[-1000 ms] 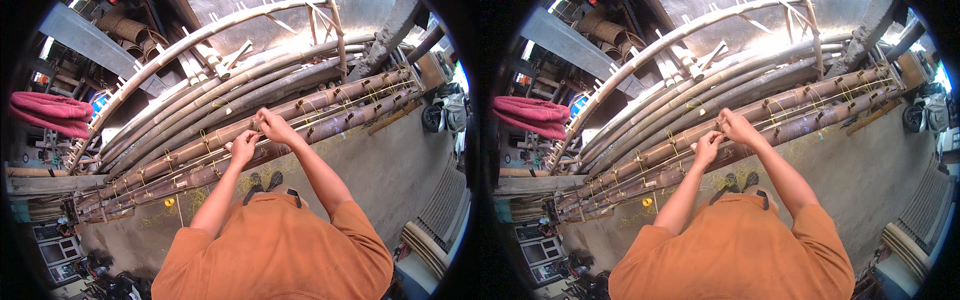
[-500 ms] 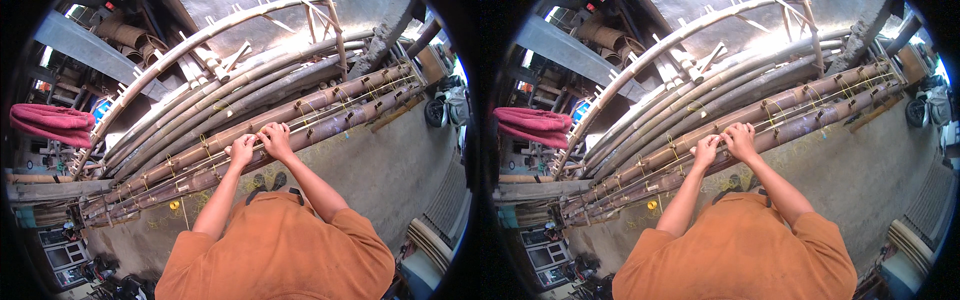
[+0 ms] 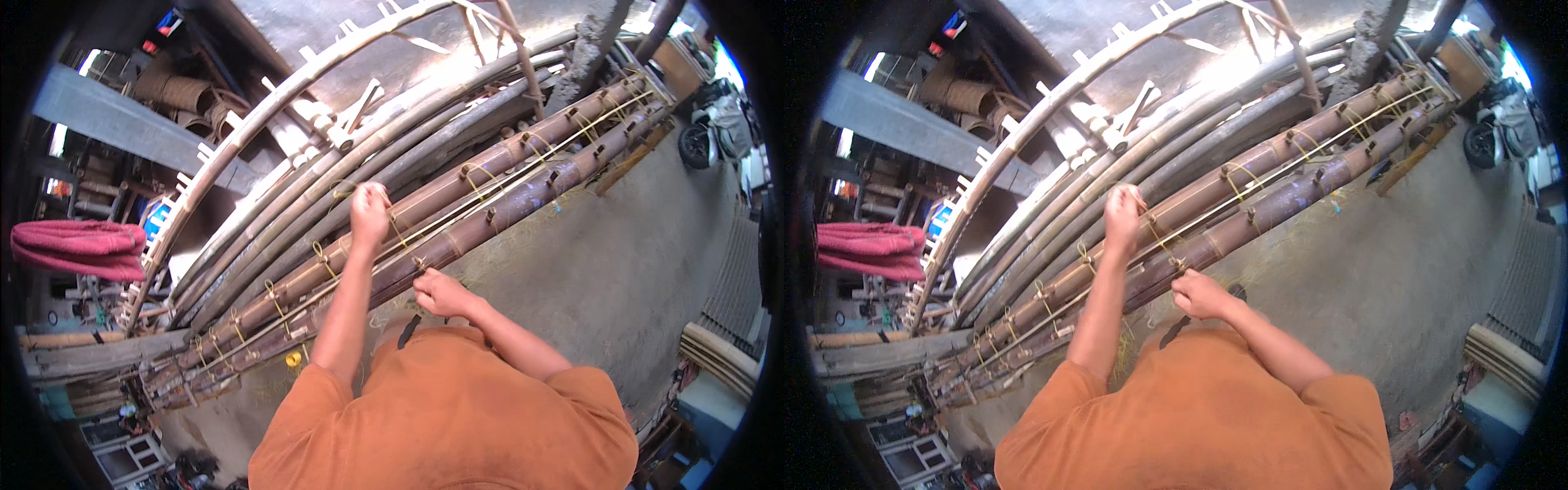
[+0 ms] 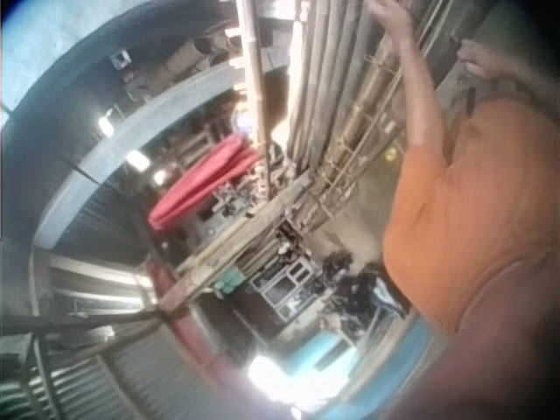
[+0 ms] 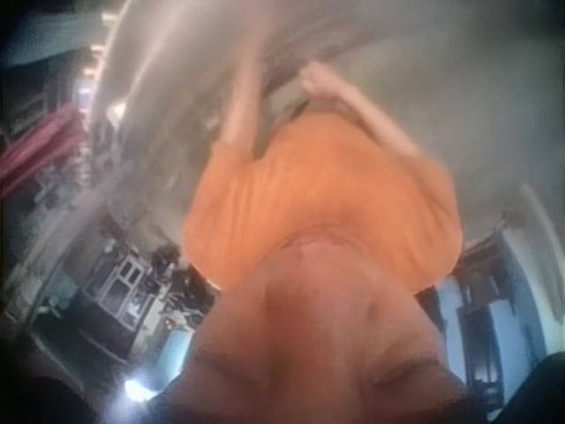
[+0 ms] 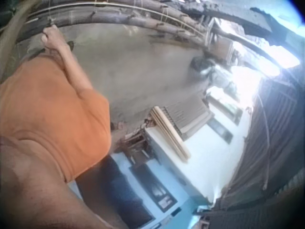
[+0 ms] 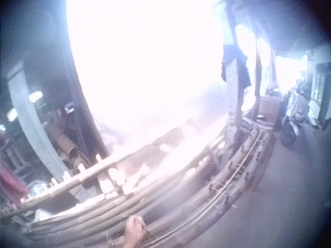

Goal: The person sits on the ground and uses a knife to scrape and sharpen a long bamboo strip. After finishing, they stand, walk through a cluttered outdoor area into a workshop, and place the strip on a bamboo rack, securing it with yellow string.

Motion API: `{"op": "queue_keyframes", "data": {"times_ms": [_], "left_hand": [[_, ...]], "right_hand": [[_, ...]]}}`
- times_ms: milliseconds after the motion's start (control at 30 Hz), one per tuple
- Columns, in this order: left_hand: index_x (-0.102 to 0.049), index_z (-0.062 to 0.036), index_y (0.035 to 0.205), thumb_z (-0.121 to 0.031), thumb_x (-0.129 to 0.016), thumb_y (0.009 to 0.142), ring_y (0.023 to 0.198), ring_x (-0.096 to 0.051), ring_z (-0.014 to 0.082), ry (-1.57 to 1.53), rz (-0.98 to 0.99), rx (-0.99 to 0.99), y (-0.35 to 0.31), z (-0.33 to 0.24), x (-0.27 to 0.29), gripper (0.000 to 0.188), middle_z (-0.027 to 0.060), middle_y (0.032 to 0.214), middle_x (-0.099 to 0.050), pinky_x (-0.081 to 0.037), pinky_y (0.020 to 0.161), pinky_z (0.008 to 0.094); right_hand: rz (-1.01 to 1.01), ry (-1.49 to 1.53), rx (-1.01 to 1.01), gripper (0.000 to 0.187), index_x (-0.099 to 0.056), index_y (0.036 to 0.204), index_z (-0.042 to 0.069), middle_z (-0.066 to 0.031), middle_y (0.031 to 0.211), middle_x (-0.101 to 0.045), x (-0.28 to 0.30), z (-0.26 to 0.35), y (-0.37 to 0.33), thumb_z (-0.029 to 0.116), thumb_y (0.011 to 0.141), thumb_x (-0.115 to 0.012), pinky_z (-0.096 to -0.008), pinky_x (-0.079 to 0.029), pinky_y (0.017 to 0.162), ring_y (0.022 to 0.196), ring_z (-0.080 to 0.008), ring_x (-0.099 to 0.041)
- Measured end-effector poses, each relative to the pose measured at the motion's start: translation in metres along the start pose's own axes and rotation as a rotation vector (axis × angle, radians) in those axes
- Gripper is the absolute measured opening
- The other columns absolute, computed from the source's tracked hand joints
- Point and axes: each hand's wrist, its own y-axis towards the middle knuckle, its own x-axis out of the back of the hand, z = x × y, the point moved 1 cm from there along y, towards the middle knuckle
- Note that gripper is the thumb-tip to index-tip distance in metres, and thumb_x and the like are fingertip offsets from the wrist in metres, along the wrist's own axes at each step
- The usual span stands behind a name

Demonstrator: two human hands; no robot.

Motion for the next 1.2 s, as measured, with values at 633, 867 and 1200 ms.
{"op": "queue_keyframes", "data": {"times_ms": [633, 867, 1200], "left_hand": [[-0.067, -0.0049, 0.083, -0.044, -0.065, 0.093, 0.064, -0.051, 0.0072, 0.577, 0.719, 0.497, 0.011, 0.010, 0.241, 0.040, -0.0014, 0.072, -0.059, -0.043, 0.060, 0.0235], [-0.063, -0.0038, 0.086, -0.018, -0.059, 0.094, 0.073, -0.054, 0.0097, -0.091, 0.535, 0.253, -0.029, 0.038, 0.249, 0.017, 0.0000, 0.080, -0.059, -0.044, 0.070, 0.0254], [-0.061, -0.0003, 0.126, -0.009, -0.055, 0.098, 0.072, -0.064, 0.0102, -0.035, 0.964, 0.381, -0.081, 0.028, 0.243, 0.030, 0.0036, 0.102, -0.069, -0.049, 0.062, 0.0223]], "right_hand": [[-0.573, -0.252, -0.219, 0.033, -0.060, 0.086, 0.006, -0.0155, 0.090, -0.058, -0.133, 0.088, 0.014, 0.038, 0.089, -0.067, -0.0438, -0.047, 0.079, 0.092, -0.0350, -0.056], [-0.370, -0.028, -0.446, 0.020, -0.063, 0.085, 0.001, -0.0156, 0.083, -0.066, -0.146, 0.111, 0.051, 0.021, 0.087, -0.060, -0.0429, -0.050, 0.076, 0.081, -0.0351, -0.063], [-0.614, 0.206, -0.333, 0.029, -0.069, 0.093, 0.003, -0.0141, 0.089, -0.070, -0.139, 0.140, 0.110, 0.030, 0.089, -0.060, -0.0371, -0.050, 0.079, 0.086, -0.0283, -0.067]]}}
